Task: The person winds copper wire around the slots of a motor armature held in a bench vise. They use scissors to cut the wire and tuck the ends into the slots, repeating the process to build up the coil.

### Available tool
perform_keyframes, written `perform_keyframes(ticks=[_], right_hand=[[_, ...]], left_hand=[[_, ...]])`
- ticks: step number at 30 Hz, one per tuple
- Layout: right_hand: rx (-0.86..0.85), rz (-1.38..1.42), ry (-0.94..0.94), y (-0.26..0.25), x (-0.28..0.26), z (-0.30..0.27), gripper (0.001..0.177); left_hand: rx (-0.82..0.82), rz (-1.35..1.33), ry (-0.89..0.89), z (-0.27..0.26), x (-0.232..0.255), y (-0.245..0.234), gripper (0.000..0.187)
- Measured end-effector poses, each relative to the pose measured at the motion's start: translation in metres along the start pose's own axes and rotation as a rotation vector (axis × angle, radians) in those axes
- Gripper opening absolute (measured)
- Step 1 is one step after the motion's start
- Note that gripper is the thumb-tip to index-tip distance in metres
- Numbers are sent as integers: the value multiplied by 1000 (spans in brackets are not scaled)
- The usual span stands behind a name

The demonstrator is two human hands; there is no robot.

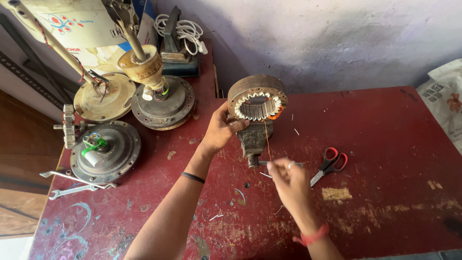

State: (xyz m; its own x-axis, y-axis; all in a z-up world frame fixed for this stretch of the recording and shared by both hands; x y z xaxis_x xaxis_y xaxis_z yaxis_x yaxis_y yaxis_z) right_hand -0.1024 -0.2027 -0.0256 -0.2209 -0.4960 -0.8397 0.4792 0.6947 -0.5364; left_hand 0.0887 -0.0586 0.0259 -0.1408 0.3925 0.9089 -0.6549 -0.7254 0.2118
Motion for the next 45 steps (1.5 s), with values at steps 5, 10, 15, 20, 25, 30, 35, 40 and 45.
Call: perform_keyframes(ticks=[5, 10, 15, 20, 25, 30, 35, 40, 45], right_hand=[[-162, 10, 170, 9, 49, -76, 26], [-275, 146, 406, 15, 80, -129, 26], [-290, 221, 665, 16, 89, -147, 27], [-307, 216, 629, 10, 72, -142, 26], [-315, 349, 553, 14, 61, -142, 24], [-364, 362, 518, 18, 51, -144, 21], [-389, 378, 408, 10, 24, -140, 22], [-369, 454, 340, 2, -5, -131, 23], [-331, 508, 282, -4, -37, -121, 21]], left_hand=[[-7, 13, -29, 1, -4, -2, 50], [-2, 2, -54, -1, -3, -1, 54], [130, 224, 125, -13, 28, -2, 85], [396, 843, 414, -68, 71, 19, 82], [80, 998, 440, -86, 66, 70, 56], [-71, 1105, 497, -86, 68, 93, 38], [-92, 1111, 476, -83, 63, 93, 30], [-117, 1124, 450, -81, 59, 93, 31], [-147, 1087, 417, -80, 62, 91, 35]])
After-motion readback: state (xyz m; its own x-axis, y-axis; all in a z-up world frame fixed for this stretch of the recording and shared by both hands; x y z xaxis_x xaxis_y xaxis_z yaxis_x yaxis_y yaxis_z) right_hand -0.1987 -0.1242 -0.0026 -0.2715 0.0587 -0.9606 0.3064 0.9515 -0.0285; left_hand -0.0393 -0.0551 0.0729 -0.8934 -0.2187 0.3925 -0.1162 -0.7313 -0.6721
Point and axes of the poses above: each hand's wrist, its own z-axis towards the middle knuckle, its own y-axis out of the palm, x = y × z, the point moved 10 cm from there along z, towards the middle knuckle, and after that the axes turned 4 degrees about y, right-handed, at the moved point
